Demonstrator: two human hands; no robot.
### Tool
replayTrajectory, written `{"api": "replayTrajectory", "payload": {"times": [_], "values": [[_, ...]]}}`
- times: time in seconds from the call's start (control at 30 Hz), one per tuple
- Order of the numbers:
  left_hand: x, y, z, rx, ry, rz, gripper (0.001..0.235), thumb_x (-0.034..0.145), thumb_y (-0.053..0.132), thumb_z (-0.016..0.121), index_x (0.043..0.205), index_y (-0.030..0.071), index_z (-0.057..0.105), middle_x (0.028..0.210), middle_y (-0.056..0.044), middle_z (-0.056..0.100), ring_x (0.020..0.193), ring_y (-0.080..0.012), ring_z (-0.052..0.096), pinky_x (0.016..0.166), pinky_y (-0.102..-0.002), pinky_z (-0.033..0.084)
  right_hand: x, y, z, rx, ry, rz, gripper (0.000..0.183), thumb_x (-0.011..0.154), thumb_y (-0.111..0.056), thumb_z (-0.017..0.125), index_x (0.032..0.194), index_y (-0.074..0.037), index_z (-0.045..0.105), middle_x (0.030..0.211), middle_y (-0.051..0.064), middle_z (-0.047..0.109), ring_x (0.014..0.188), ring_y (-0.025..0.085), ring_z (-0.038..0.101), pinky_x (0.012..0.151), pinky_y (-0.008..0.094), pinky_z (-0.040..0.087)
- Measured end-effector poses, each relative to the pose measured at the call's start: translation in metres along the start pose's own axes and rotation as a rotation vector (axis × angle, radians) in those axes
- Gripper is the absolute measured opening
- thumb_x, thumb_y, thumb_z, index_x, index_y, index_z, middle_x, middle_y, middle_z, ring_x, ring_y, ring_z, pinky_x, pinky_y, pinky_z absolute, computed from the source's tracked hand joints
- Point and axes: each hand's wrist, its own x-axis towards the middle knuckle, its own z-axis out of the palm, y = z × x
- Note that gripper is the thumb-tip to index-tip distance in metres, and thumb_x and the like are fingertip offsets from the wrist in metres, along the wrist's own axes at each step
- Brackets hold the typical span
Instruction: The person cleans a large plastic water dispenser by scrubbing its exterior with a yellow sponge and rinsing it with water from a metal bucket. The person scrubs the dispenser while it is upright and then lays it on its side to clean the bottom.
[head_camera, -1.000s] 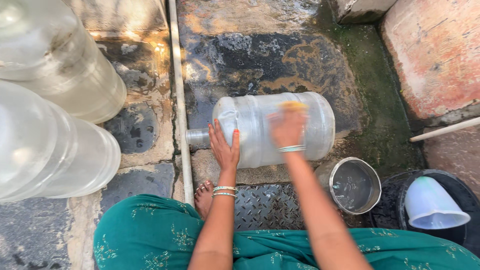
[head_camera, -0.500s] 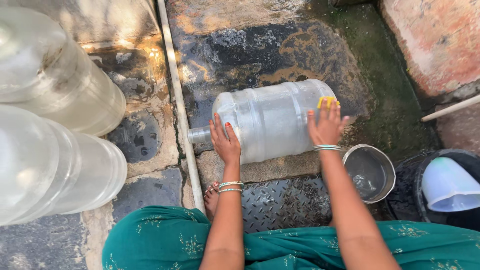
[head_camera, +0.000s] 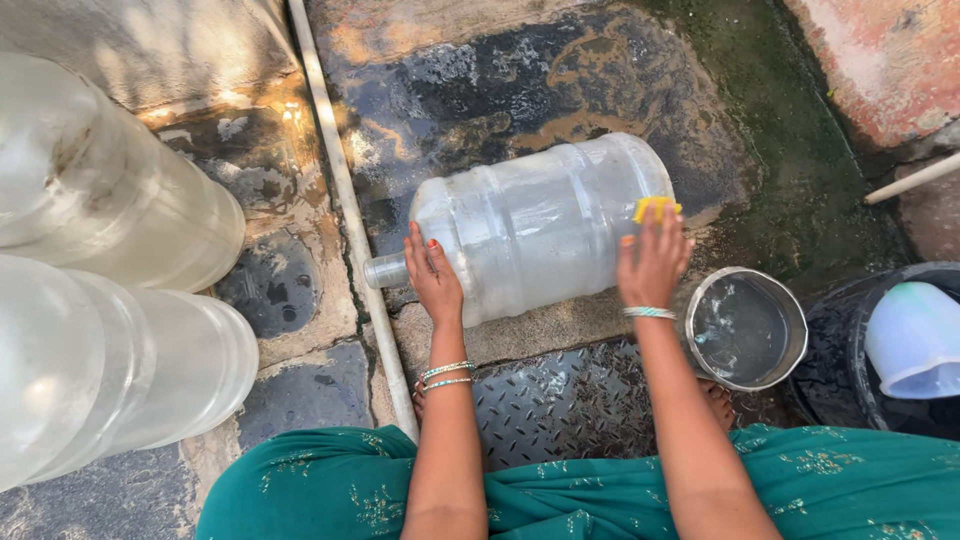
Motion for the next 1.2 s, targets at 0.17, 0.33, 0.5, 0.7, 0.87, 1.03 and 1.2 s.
{"api": "replayTrajectory", "payload": {"times": [0.17,0.33,0.5,0.7,0.87,1.03,1.2], "values": [[0.008,-0.002,-0.005,-0.027,-0.027,-0.054,0.051,0.108,0.045,0.046,0.155,0.025,0.046,0.159,-0.017,0.044,0.15,-0.0356,0.038,0.119,-0.045,0.036,-0.032,-0.076,0.024,0.257,0.068,0.002,0.064,0.096,-0.03,0.061,0.152,-0.005,0.046,0.164,0.018,0.037,0.156,0.039,0.024,0.127,0.059,0.006],[0.014,-0.002,-0.012,-0.097,-0.095,-0.068,0.053,0.106,0.044,0.049,0.155,0.025,0.045,0.16,-0.016,0.043,0.15,-0.0348,0.037,0.118,-0.045,0.034,-0.09,-0.171,0.04,0.2,-0.403,-0.466,0.075,0.09,-0.049,0.062,0.153,-0.013,0.043,0.161,0.015,0.038,0.151,0.036,0.028,0.121,0.062,0.008],[0.014,-0.018,-0.007,-0.164,-0.101,-0.161,0.055,0.107,0.043,0.048,0.157,0.022,0.042,0.157,-0.018,0.047,0.147,-0.0352,0.04,0.119,-0.045,0.034,-0.058,-0.051,0.042,-0.03,0.031,-0.161,0.077,0.103,-0.053,0.054,0.161,-0.007,0.035,0.168,0.014,0.034,0.156,0.041,0.024,0.126,0.06,0.005],[-0.02,-0.054,0.0,-0.276,0.02,-0.177,0.061,0.112,0.043,0.036,0.161,0.006,0.036,0.168,-0.021,0.031,0.158,-0.0355,0.025,0.129,-0.044,0.019,0.005,0.07,0.052,0.679,0.058,0.342,0.089,0.093,-0.055,0.073,0.15,0.003,0.036,0.149,0.029,0.039,0.14,0.041,0.041,0.117,0.052,0.034],[-0.02,-0.043,0.0,-0.28,-0.03,-0.173,0.083,0.1,0.048,0.054,0.16,0.0,0.024,0.167,-0.026,0.025,0.155,-0.0396,0.024,0.125,-0.046,0.019,0.049,0.068,0.035,0.482,-0.136,0.454,0.084,0.083,-0.061,0.079,0.133,0.002,0.057,0.129,0.026,0.063,0.118,0.039,0.064,0.102,0.045,0.05],[0.016,-0.004,-0.015,0.165,-0.237,-0.271,0.085,0.094,0.058,0.054,0.161,0.014,0.025,0.162,-0.025,0.032,0.15,-0.0416,0.029,0.12,-0.046,0.027,0.092,0.06,0.014,0.085,-0.364,0.393,0.084,0.091,-0.071,0.066,0.136,0.0,0.061,0.127,0.031,0.064,0.117,0.046,0.063,0.1,0.051,0.05],[0.013,0.032,-0.014,0.281,-0.158,-0.3,0.072,0.095,0.061,0.051,0.157,0.026,0.038,0.157,-0.021,0.042,0.148,-0.0397,0.037,0.116,-0.049,0.034,0.085,-0.003,0.015,-0.205,-0.198,0.032,0.073,0.096,-0.06,0.053,0.142,-0.003,0.057,0.139,0.036,0.048,0.122,0.064,0.044,0.1,0.071,0.033]]}}
